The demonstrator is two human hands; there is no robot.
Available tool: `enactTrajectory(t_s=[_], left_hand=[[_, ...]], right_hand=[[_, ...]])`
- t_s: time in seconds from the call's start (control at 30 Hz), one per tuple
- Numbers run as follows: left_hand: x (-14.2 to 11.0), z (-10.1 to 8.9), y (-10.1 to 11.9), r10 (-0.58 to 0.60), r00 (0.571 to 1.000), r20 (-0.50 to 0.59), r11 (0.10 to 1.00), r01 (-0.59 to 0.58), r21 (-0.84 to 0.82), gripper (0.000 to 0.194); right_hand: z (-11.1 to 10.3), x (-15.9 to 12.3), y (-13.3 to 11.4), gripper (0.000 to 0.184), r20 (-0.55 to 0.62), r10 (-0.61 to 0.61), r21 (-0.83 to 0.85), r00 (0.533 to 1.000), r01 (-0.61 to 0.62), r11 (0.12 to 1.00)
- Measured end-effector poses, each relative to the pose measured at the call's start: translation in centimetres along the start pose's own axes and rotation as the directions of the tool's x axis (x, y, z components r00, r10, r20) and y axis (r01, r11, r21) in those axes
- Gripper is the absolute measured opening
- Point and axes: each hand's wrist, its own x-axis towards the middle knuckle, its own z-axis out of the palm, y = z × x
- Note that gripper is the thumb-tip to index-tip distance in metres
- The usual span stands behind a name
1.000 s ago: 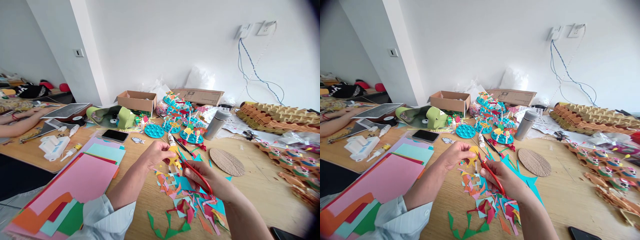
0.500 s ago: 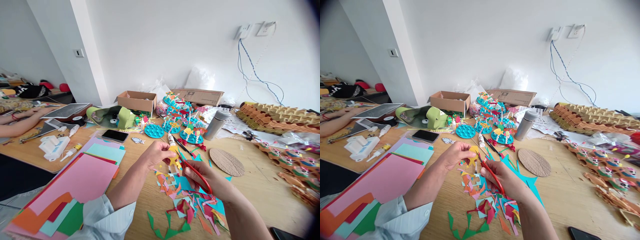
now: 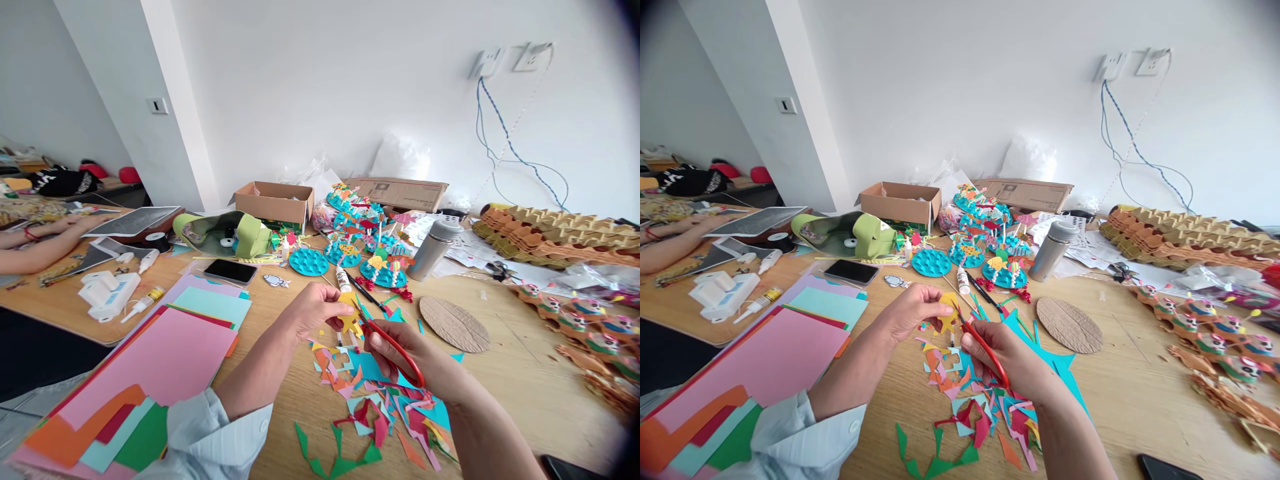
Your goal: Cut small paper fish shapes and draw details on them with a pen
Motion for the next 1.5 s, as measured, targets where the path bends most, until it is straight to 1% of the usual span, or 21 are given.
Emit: enactTrajectory(t_s=[0.43, 0.63, 0.93, 1.17, 1.5], left_hand=[[0.03, -0.06, -0.09, -0.004, 1.0, -0.008, 1.0, 0.004, -0.011, 0.034], [0.08, -0.04, -0.13, -0.004, 1.0, -0.006, 1.0, 0.003, -0.007, 0.033], [0.08, -0.09, -0.12, -0.009, 1.0, 0.003, 1.0, 0.009, -0.014, 0.036], [0.11, -0.03, -0.07, 0.003, 1.0, -0.021, 1.0, -0.003, -0.016, 0.038], [0.21, -0.19, -0.14, 0.008, 1.0, -0.016, 1.0, -0.008, 0.002, 0.035]], right_hand=[[0.08, 0.06, -0.42, 0.056, -0.016, 0.017, -0.001, 1.0, -0.017, 1.0], [0.1, 0.04, -0.36, 0.056, -0.014, 0.006, -0.009, 1.0, -0.006, 1.0], [0.04, 0.04, -0.34, 0.057, -0.02, 0.032, -0.016, 0.999, -0.033, 0.999], [0.05, 0.03, -0.14, 0.057, -0.023, 0.024, -0.013, 0.999, -0.024, 1.0], [0.0, -0.02, 0.01, 0.054, -0.003, -0.001, 0.004, 1.0, 0.001, 1.0]])
